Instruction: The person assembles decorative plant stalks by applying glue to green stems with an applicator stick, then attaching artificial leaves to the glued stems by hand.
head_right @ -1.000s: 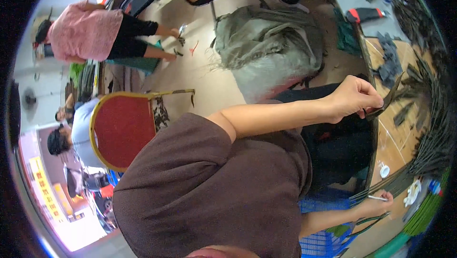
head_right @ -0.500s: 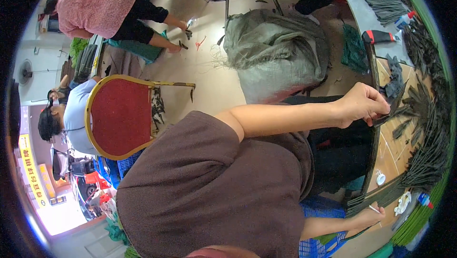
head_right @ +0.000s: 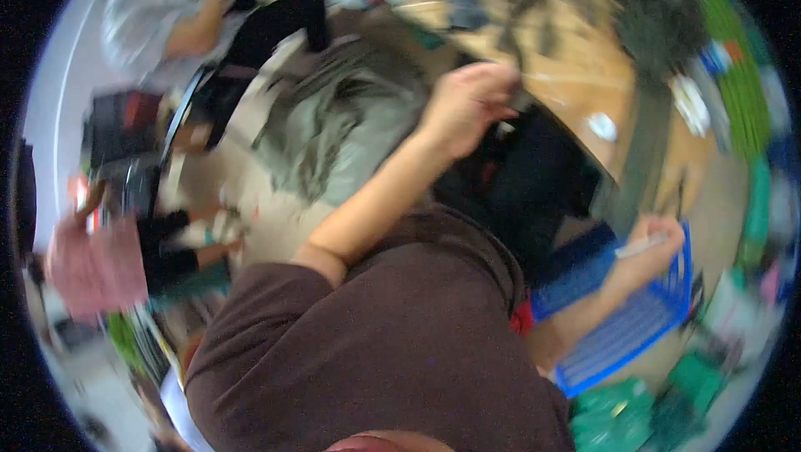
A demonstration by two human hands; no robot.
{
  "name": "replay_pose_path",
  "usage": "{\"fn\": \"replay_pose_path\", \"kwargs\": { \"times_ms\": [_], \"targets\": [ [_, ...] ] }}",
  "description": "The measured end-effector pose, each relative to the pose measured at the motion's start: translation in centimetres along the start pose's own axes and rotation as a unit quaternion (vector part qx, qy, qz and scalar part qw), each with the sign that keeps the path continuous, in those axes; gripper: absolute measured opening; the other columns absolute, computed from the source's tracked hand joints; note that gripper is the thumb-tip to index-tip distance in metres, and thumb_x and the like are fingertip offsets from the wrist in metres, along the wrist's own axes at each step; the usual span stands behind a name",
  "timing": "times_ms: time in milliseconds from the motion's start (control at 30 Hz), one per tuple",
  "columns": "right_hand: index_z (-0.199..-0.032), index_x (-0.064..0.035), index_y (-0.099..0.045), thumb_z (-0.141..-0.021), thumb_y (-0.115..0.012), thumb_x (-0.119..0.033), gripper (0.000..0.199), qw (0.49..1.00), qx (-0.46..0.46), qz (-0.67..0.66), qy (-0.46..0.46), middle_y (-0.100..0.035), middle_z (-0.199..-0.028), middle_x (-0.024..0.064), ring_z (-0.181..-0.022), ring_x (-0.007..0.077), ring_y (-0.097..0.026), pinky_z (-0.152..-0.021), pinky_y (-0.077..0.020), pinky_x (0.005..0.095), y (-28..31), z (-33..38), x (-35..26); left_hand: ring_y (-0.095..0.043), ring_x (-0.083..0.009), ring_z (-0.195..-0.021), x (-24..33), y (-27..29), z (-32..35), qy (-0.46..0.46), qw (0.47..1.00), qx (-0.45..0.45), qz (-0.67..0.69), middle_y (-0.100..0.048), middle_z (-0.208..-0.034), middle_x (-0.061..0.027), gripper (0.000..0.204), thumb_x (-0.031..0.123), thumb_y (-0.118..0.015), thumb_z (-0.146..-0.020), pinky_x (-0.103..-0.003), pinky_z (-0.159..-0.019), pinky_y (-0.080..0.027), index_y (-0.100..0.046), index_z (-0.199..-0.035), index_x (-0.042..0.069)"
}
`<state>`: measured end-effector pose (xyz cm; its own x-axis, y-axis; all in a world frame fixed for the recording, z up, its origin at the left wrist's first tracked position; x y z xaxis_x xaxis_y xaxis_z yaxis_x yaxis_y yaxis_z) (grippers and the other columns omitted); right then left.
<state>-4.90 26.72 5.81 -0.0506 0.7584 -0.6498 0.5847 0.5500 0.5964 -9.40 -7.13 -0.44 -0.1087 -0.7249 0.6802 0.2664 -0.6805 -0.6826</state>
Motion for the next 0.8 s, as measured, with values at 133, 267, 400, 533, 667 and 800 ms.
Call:
{"fn": "replay_pose_path", "kwargs": {
  "times_ms": [133,267,400,533,667,800],
  "targets": [
    [-0.082,-0.0052,-0.046,-0.074,-0.058,0.004,0.017,0.995,0.016,-0.095,-0.005,-0.048,-0.076,0.0031,-0.069,0.011,-0.047,-0.063,-0.0422,0.024,0.5,2.2,-4.2,-0.055,-0.0101,-0.066,-3.2,-1.7,-0.2,0.043,0.998,-0.047,0.011,-0.06,-0.078,-0.0012,0.011,0.018,-0.059,-0.084,-0.026,-0.062,-0.047,-0.06,-0.089,0.008],
    [-0.083,-0.0037,-0.045,-0.072,-0.059,0.009,0.022,0.976,0.011,-0.218,-0.018,-0.05,-0.076,0.0034,-0.065,0.0088,-0.048,-0.057,-0.0419,0.0212,0.2,5.1,-5.6,-0.058,-0.0119,-0.076,-8.0,-4.4,0.8,0.127,0.987,-0.087,0.038,-0.063,-0.088,-0.0051,0.012,0.017,-0.056,-0.086,-0.026,-0.067,-0.047,-0.058,-0.093,0.007],
    [-0.084,-0.0028,-0.044,-0.071,-0.06,0.009,0.024,0.974,-0.062,-0.218,0.006,-0.051,-0.073,0.0072,-0.056,0.0105,-0.049,-0.051,-0.0407,0.0222,-2.4,4.5,-8.5,-0.058,-0.0107,-0.074,-8.4,-6.3,0.4,0.144,0.985,-0.075,0.064,-0.062,-0.084,-0.0025,0.01,0.016,-0.057,-0.086,-0.026,-0.067,-0.048,-0.058,-0.09,0.008],
    [-0.081,-0.0035,-0.044,-0.07,-0.06,0.009,0.024,0.978,-0.106,-0.181,0.004,-0.048,-0.069,0.0069,-0.053,0.0148,-0.049,-0.05,-0.0411,0.0258,-4.8,3.8,-9.7,-0.058,-0.0105,-0.074,-8.9,-6.1,-1.1,0.169,0.979,-0.069,0.085,-0.061,-0.083,-0.0011,0.01,0.017,-0.057,-0.086,-0.027,-0.069,-0.049,-0.058,-0.09,0.008],
    [-0.082,-0.0035,-0.044,-0.07,-0.06,0.009,0.024,0.981,-0.111,-0.159,0.007,-0.048,-0.069,0.0069,-0.054,0.0141,-0.049,-0.05,-0.041,0.0254,-6.4,3.7,-9.1,-0.058,-0.0143,-0.084,-9.2,-5.6,-2.1,0.162,0.976,-0.093,0.114,-0.062,-0.095,-0.009,0.017,0.017,-0.056,-0.086,-0.028,-0.07,-0.049,-0.056,-0.099,0.006],
    [-0.082,-0.0033,-0.043,-0.07,-0.06,0.01,0.024,0.976,-0.1,-0.191,-0.013,-0.048,-0.07,0.0073,-0.053,0.0143,-0.048,-0.049,-0.0403,0.0251,-7.5,3.7,-8.7,-0.058,-0.0146,-0.085,-9.4,-4.6,-3.0,0.174,0.972,-0.088,0.13,-0.062,-0.098,-0.0099,0.017,0.017,-0.055,-0.087,-0.029,-0.07,-0.049,-0.056,-0.099,0.006]
  ]
}}
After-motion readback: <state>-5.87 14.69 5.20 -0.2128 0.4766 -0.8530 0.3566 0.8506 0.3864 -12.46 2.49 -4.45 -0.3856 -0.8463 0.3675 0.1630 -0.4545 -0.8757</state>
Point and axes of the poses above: each hand's wrist, its own z-axis away from the middle knuckle, its own y-axis out of the back of the hand, x = y × z, the point moved 9 cm from there along -z, towards the middle knuckle
